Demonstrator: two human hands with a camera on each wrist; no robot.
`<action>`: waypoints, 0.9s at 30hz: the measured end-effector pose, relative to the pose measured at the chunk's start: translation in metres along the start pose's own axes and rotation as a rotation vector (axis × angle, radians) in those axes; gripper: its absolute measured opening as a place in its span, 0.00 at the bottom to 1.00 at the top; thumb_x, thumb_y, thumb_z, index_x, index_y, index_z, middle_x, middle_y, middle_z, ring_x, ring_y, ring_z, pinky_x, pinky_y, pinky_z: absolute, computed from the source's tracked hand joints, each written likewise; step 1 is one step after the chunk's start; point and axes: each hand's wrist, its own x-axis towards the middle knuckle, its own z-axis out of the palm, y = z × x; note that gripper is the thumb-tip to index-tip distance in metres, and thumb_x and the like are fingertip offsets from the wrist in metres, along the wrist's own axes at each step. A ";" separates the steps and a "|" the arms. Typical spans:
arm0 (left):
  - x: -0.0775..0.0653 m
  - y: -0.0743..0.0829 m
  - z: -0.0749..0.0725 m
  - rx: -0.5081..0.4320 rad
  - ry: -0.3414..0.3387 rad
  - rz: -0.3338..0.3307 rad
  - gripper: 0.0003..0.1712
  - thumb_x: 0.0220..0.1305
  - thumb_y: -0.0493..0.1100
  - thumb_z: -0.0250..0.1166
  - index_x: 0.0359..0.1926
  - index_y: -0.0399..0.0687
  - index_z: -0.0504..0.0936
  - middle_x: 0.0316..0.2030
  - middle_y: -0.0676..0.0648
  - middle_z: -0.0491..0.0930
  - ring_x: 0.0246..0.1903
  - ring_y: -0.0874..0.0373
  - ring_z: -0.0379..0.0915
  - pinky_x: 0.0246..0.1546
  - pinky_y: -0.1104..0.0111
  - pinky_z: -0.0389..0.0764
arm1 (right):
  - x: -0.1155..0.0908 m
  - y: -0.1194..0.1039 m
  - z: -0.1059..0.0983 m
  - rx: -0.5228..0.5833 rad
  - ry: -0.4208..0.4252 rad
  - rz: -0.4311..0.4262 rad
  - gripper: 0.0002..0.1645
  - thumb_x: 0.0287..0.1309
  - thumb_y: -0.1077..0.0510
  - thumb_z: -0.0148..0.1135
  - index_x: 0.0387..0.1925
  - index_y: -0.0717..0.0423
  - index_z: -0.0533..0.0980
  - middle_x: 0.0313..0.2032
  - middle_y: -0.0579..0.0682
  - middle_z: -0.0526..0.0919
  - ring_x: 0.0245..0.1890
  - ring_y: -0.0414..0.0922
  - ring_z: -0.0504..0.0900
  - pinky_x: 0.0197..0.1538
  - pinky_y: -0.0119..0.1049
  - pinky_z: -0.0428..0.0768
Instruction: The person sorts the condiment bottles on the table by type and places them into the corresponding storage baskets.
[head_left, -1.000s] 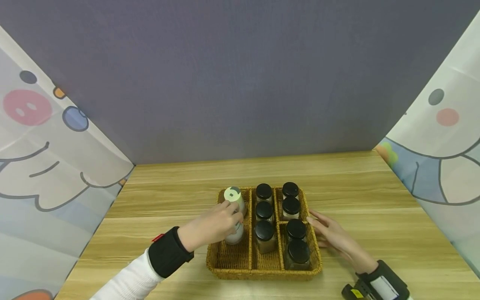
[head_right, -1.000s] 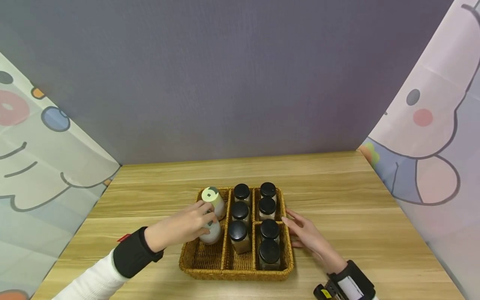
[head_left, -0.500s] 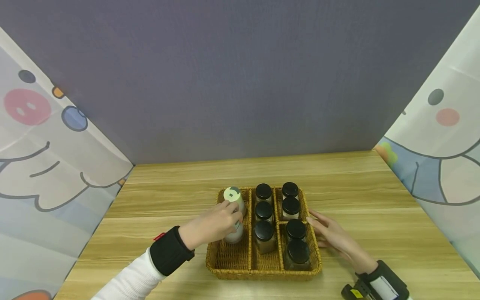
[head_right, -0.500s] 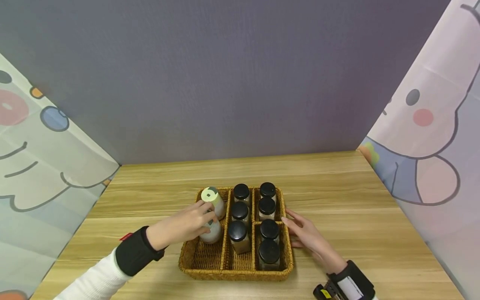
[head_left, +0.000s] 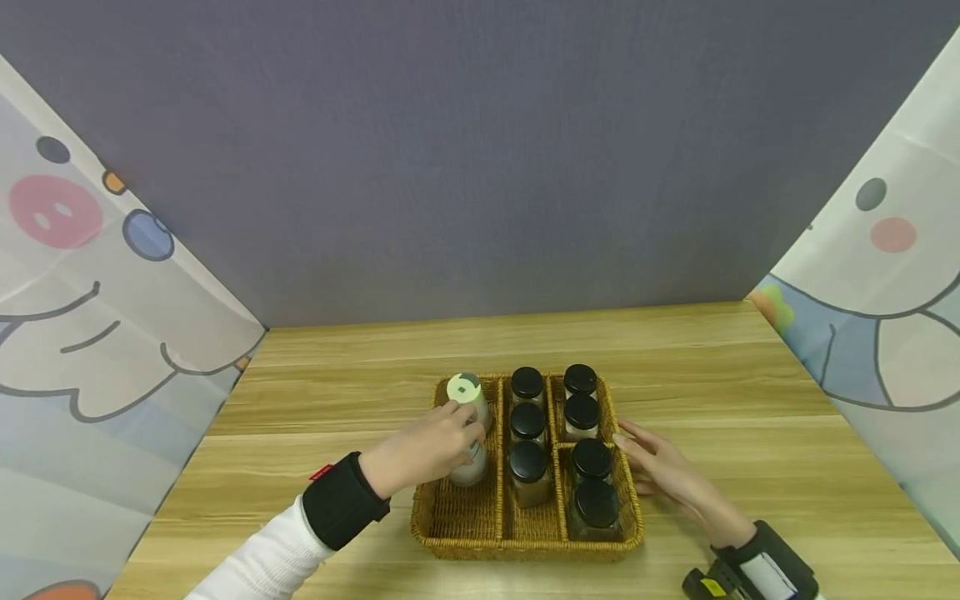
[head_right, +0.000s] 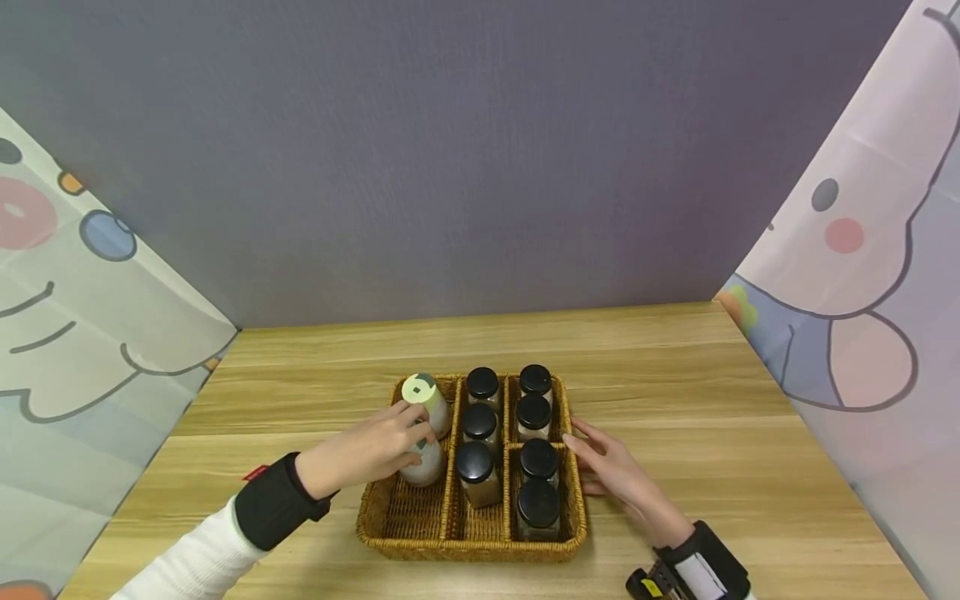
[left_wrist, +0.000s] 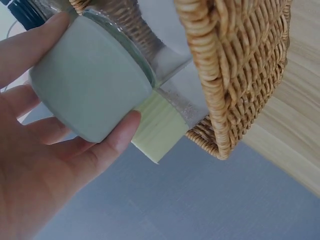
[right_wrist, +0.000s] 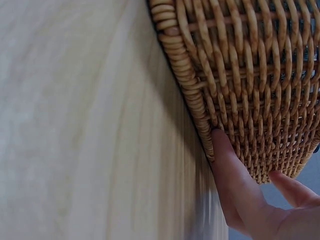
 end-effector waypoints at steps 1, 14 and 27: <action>0.000 0.000 0.001 -0.001 -0.001 -0.002 0.11 0.51 0.44 0.66 0.36 0.46 0.78 0.32 0.48 0.71 0.28 0.59 0.64 0.28 0.74 0.71 | 0.000 0.000 0.000 0.001 0.001 0.000 0.41 0.61 0.47 0.48 0.67 0.61 0.44 0.62 0.73 0.47 0.50 0.60 0.71 0.40 0.45 0.79; 0.002 0.001 0.008 0.028 0.022 -0.001 0.12 0.49 0.46 0.67 0.35 0.46 0.79 0.32 0.48 0.71 0.29 0.58 0.66 0.30 0.73 0.72 | 0.001 0.001 0.000 -0.001 0.005 0.002 0.41 0.61 0.47 0.48 0.67 0.61 0.44 0.62 0.73 0.47 0.50 0.60 0.71 0.40 0.45 0.79; 0.001 0.001 0.012 0.049 0.051 -0.009 0.12 0.49 0.46 0.66 0.35 0.48 0.79 0.33 0.50 0.73 0.31 0.58 0.67 0.33 0.72 0.73 | 0.001 0.002 0.000 0.003 0.001 -0.004 0.41 0.61 0.48 0.48 0.66 0.61 0.44 0.62 0.73 0.46 0.50 0.61 0.71 0.41 0.45 0.79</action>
